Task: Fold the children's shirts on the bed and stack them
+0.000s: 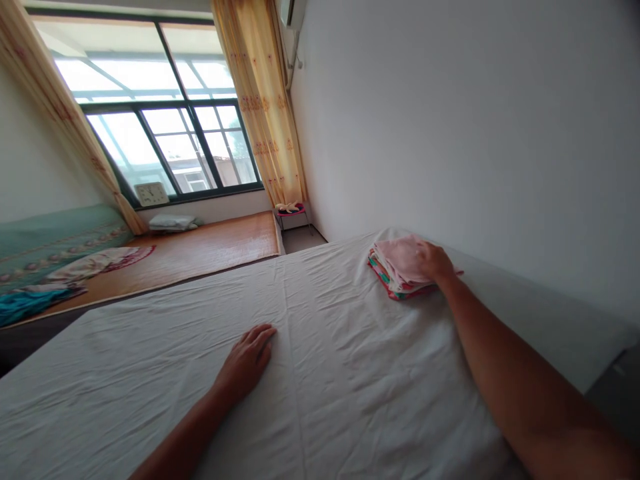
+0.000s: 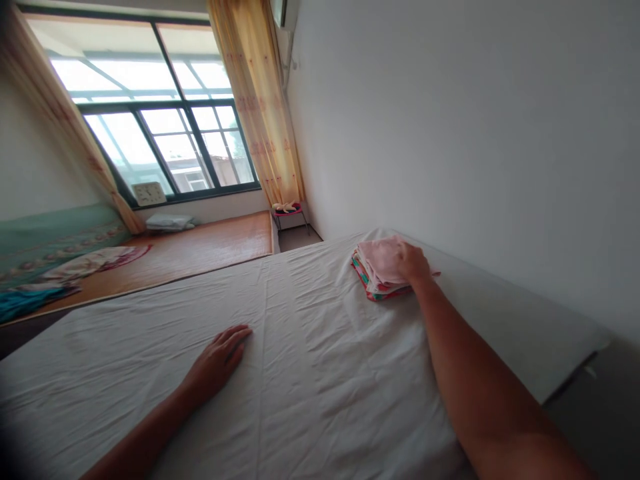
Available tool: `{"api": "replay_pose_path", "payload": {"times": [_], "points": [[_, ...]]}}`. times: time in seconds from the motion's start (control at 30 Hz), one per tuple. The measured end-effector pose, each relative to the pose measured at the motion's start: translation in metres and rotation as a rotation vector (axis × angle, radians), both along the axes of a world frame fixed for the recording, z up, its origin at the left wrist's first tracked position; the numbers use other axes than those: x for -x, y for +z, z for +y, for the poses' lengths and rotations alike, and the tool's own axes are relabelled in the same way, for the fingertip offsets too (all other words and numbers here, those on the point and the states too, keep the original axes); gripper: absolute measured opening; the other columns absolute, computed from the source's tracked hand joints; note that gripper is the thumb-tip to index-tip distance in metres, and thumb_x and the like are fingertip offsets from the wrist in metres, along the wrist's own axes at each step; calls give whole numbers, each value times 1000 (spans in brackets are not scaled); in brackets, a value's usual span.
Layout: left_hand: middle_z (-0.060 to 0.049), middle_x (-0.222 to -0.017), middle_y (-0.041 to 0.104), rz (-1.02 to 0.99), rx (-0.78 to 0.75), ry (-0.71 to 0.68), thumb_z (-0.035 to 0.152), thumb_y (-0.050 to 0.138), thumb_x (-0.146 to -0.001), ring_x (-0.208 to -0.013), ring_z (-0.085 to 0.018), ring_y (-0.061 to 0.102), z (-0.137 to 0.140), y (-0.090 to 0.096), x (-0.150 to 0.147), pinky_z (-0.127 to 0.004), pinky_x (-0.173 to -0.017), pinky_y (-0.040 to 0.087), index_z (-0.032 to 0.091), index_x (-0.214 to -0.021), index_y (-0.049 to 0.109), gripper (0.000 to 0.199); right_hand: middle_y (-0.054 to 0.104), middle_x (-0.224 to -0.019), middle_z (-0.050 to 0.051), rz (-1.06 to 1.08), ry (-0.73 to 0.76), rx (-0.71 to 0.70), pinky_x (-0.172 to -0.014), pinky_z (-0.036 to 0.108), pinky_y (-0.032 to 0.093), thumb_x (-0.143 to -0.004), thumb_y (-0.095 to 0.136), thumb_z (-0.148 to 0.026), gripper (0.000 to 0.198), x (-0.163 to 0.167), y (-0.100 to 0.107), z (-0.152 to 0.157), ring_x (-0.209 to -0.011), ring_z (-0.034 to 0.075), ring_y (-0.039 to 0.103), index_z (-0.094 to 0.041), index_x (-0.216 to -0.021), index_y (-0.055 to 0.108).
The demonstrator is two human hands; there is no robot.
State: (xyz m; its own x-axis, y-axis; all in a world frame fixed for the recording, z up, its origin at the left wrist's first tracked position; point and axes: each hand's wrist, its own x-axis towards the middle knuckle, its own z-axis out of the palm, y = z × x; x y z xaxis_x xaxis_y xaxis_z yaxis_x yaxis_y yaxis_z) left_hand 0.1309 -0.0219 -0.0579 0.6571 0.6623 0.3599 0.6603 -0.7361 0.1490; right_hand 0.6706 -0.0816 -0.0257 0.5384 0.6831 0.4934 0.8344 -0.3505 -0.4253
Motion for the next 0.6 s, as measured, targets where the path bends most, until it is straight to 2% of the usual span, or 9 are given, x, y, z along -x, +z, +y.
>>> {"api": "replay_pose_path", "payload": {"times": [0.1, 0.17, 0.23, 0.37, 0.43, 0.53, 0.6], "points": [[-5, -127, 58, 3, -7, -2, 29, 41, -90, -118, -22, 52, 0, 1, -1, -42, -102, 44, 25, -120, 60, 35, 57, -126, 20, 176, -239, 36, -96, 53, 40, -82, 48, -32, 51, -23, 0, -13, -120, 36, 49, -12, -129, 52], [-5, -125, 59, 5, -12, 3, 28, 41, -89, -116, -22, 53, 0, 3, -2, -41, -100, 45, 25, -120, 59, 36, 61, -118, 23, 310, -245, 98, -93, 51, 42, -79, 53, -38, 51, -35, -2, -19, -113, 37, 54, -8, -121, 58], [-6, -123, 60, 19, -11, 3, 26, 42, -88, -114, -22, 54, 3, 5, -4, -41, -99, 46, 24, -119, 59, 36, 66, -106, 23, 378, -204, 110, -88, 46, 47, -79, 54, -43, 47, -41, -5, -22, -104, 34, 61, -8, -109, 65], [-5, -118, 61, 73, 41, -59, 25, 42, -86, -108, -21, 58, 8, 15, -19, -39, -95, 48, 24, -112, 63, 33, 70, -83, 18, 445, -137, 29, -72, 38, 53, -77, 57, -52, 45, -39, -6, -25, -86, 29, 67, -12, -94, 69], [-6, -119, 61, 71, 51, -103, 26, 42, -87, -107, -21, 59, 8, 22, -36, -38, -95, 48, 24, -110, 63, 31, 69, -73, 16, 647, -55, -41, -64, 37, 54, -74, 63, -52, 42, -32, -4, -27, -75, 28, 67, -13, -89, 68], [-7, -122, 58, 27, 35, -174, 27, 41, -89, -110, -21, 57, 3, 36, -72, -39, -97, 47, 23, -113, 61, 31, 67, -64, 11, 1113, 157, -123, -58, 36, 54, -72, 67, -45, 33, -20, 5, -30, -62, 24, 64, -13, -82, 66], [-8, -125, 56, -13, 25, -224, 30, 40, -91, -113, -21, 55, -1, 47, -102, -40, -99, 44, 22, -115, 59, 32, 66, -61, 7, 1258, 262, -141, -55, 33, 53, -73, 67, -44, 31, -13, 11, -32, -56, 19, 61, -14, -81, 64]]}}
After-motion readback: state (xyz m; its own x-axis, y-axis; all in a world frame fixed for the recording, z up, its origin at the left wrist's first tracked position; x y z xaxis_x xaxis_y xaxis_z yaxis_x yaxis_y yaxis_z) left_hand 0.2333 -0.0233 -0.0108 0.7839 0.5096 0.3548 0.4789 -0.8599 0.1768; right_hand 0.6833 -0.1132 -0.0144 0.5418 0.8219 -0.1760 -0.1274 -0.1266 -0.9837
